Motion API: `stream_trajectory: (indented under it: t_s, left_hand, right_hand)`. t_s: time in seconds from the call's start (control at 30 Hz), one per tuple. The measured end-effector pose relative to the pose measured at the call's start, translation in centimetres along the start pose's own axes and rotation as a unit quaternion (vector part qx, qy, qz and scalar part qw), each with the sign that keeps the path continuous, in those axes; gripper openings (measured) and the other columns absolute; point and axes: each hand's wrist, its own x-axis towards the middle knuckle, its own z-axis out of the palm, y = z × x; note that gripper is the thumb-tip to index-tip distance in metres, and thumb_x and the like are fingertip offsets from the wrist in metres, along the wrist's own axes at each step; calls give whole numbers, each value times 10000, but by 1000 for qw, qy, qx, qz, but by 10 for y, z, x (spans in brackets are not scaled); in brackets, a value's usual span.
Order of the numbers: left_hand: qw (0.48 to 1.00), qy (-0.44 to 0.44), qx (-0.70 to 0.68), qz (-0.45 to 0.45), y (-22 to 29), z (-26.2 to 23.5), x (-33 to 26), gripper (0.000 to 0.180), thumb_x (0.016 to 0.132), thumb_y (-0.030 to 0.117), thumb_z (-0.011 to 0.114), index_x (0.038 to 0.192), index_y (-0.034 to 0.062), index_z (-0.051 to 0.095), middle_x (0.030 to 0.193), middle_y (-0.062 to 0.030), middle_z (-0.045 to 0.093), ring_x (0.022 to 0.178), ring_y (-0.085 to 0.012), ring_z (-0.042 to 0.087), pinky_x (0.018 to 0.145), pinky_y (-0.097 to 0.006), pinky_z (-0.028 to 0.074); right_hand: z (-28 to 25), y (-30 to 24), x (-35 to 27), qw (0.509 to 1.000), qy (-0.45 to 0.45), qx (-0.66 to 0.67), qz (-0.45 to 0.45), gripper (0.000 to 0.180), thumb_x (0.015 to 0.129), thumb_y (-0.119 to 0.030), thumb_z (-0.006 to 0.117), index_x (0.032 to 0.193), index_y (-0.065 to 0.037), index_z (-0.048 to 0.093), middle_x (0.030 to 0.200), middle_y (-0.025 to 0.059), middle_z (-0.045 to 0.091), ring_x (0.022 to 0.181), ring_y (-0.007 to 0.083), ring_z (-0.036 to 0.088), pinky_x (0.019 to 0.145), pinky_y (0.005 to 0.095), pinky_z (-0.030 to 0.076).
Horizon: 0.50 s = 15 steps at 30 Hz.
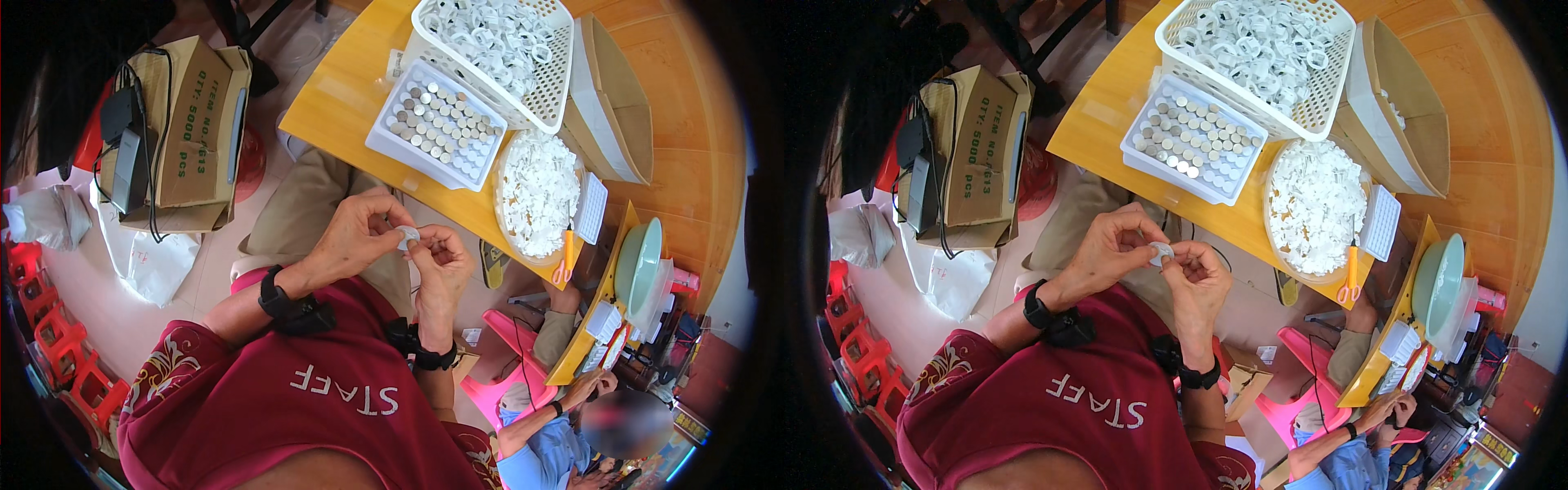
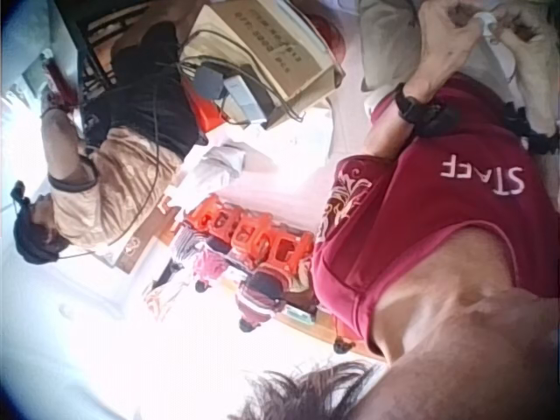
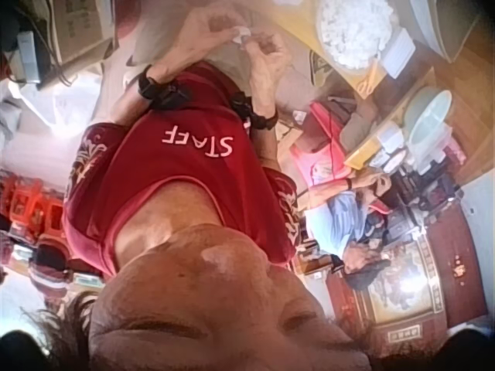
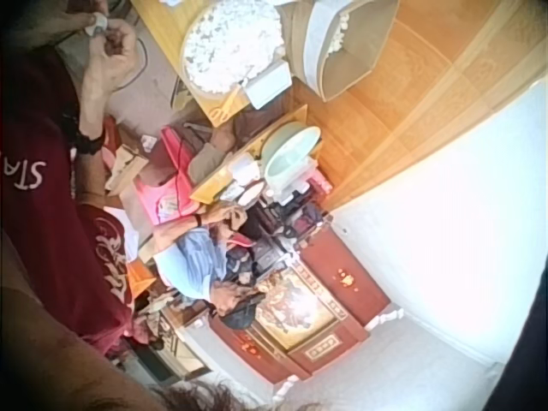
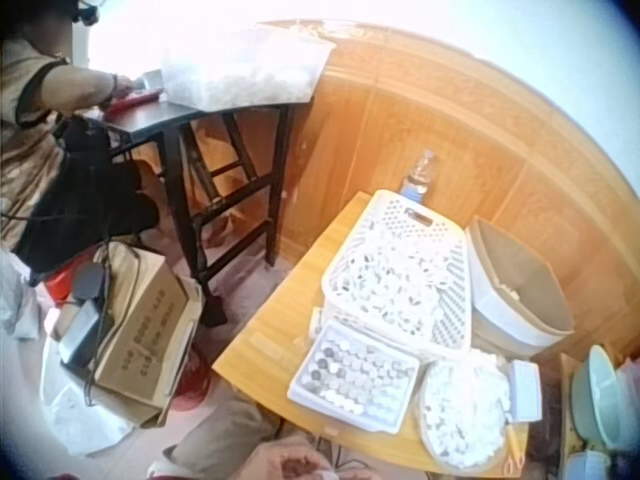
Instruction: Assembling small electronic components into plastic housings for a manufacturing task.
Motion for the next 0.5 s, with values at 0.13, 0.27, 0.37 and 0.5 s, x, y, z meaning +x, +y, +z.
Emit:
stream_trajectory:
  t_s: [0.13, 0.27, 0.37, 0.5]
  left_hand:
    - [1000, -8, -14, -6, -2, 0, 2, 92, 766, -39, 577, 849, -18, 611, 849, -34, 490, 729, -82, 555, 612, -206, 468]
    - [1000, -11, -15, 5, -3, 1, 11, 96, 776, -32, 567, 860, -15, 611, 861, -32, 489, 737, -86, 559, 620, -207, 470]
    - [999, -20, -24, 9, -1, 5, 17, 142, 783, -21, 567, 918, -13, 610, 891, -36, 497, 746, -94, 570, 626, -207, 472]
    - [993, -3, -118, -30, 26, 13, 12, 263, 774, 16, 578, 1036, -3, 583, 911, -43, 537, 726, -85, 565, 627, -202, 483]
  right_hand:
    - [-1, 1, 2, 1000, -3, -6, -3, 117, 721, 79, 600, 809, 1, 593, 697, 6, 579, 593, 34, 506, 537, 152, 403]
    - [0, 3, 8, 999, 17, -14, -28, 116, 718, 82, 600, 807, 7, 587, 691, 11, 575, 593, 42, 519, 538, 165, 424]
    - [-1, -5, 10, 998, 39, -28, -48, 119, 718, 77, 606, 811, 7, 582, 691, 13, 573, 596, 45, 525, 545, 169, 432]
    - [-19, -35, 12, 998, 19, -35, -44, 120, 727, 63, 618, 815, -6, 573, 708, 3, 571, 605, 46, 523, 548, 171, 429]
